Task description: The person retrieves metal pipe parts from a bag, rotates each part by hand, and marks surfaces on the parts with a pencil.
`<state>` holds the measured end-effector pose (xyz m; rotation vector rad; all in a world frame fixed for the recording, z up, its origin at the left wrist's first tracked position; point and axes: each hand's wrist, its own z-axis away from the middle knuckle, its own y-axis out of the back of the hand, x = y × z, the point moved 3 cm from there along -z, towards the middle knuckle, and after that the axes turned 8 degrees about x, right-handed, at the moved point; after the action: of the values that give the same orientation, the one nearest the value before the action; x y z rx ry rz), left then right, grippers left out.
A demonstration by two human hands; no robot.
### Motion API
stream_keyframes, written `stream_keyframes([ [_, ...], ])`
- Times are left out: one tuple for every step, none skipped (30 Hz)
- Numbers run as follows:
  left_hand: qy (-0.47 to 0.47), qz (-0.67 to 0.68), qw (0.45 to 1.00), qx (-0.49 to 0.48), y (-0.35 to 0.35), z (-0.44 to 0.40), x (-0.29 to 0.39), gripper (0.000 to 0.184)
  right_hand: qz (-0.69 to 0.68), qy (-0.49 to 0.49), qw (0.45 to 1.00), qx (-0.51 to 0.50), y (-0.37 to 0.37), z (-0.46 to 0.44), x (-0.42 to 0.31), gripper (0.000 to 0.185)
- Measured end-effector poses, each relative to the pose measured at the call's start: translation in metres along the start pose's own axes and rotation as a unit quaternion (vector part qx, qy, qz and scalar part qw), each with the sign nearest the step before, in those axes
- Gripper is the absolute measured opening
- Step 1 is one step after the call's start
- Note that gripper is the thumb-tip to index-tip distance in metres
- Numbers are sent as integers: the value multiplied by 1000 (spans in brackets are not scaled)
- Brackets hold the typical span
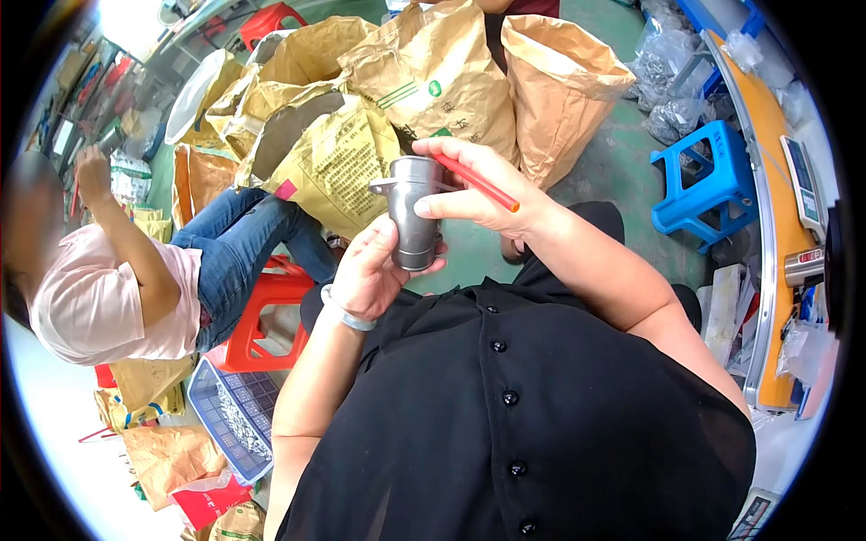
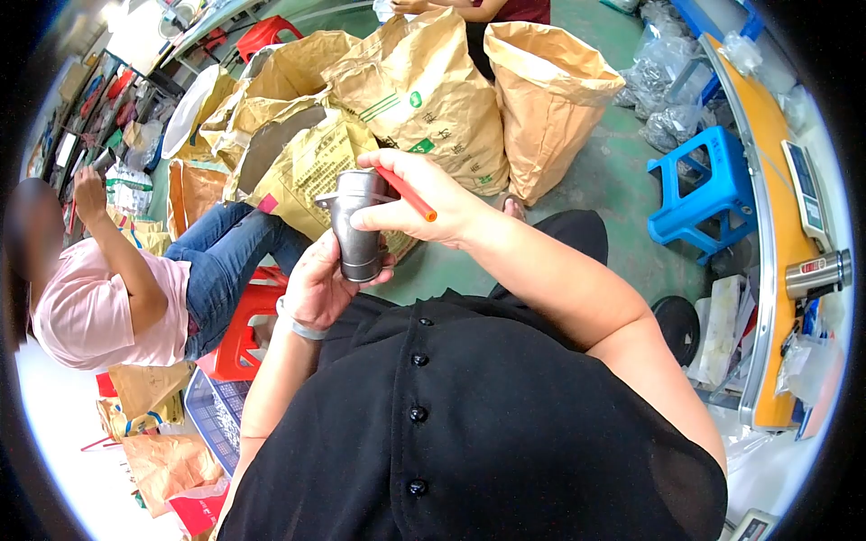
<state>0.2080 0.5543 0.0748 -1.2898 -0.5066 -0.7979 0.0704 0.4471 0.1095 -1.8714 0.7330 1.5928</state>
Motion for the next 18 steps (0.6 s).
stream_keyframes([
  [-7,-8,1000,6,-1,1,0,46,-8,-4,1000,8,-2,-1,0,62],
  [-15,-16,1000,12,-1,1,0,45,-16,-8,1000,16,-3,-1,1,60],
  [-18,-20,1000,13,-1,1,0,45,-27,-22,999,24,-4,-2,0,57],
  [-21,-23,999,14,-2,1,0,45,-38,-35,998,32,-5,-3,-1,55],
  [-25,-27,999,15,-2,1,1,45,-50,-48,997,39,-5,-4,-1,52],
  [-26,-26,999,19,-2,1,1,44,-57,-42,997,40,-6,-5,0,50],
  [-27,-25,999,22,-1,1,1,44,-64,-36,996,40,-6,-7,3,49],
  [-28,-24,999,26,-1,1,1,43,-71,-30,996,41,-6,-8,7,47],
  [-26,-22,999,29,-1,1,1,43,-84,-30,995,50,-6,-9,10,47],
  [-23,-20,999,32,-1,1,1,42,-96,-29,993,59,-7,-11,14,47],
  [-21,-18,999,35,-1,1,1,42,-108,-29,991,68,-7,-12,15,46],
  [-21,-17,999,34,0,1,1,41,-108,-32,991,66,-8,-12,14,47],
  [-21,-15,999,34,1,1,1,41,-107,-35,992,65,-9,-12,12,48],
  [-21,-14,999,34,2,0,0,40,-106,-38,992,63,-10,-12,11,48],
  [-23,-18,999,37,2,0,0,40,-89,-28,994,61,-9,-13,12,49],
  [-25,-22,999,41,3,0,0,40,-72,-17,996,58,-9,-14,14,50],
  [-27,-26,998,44,3,-1,-1,39,-55,-7,997,55,-8,-15,16,50],
  [-31,-30,998,46,3,-1,-1,39,-49,-10,998,46,-8,-16,16,51],
])
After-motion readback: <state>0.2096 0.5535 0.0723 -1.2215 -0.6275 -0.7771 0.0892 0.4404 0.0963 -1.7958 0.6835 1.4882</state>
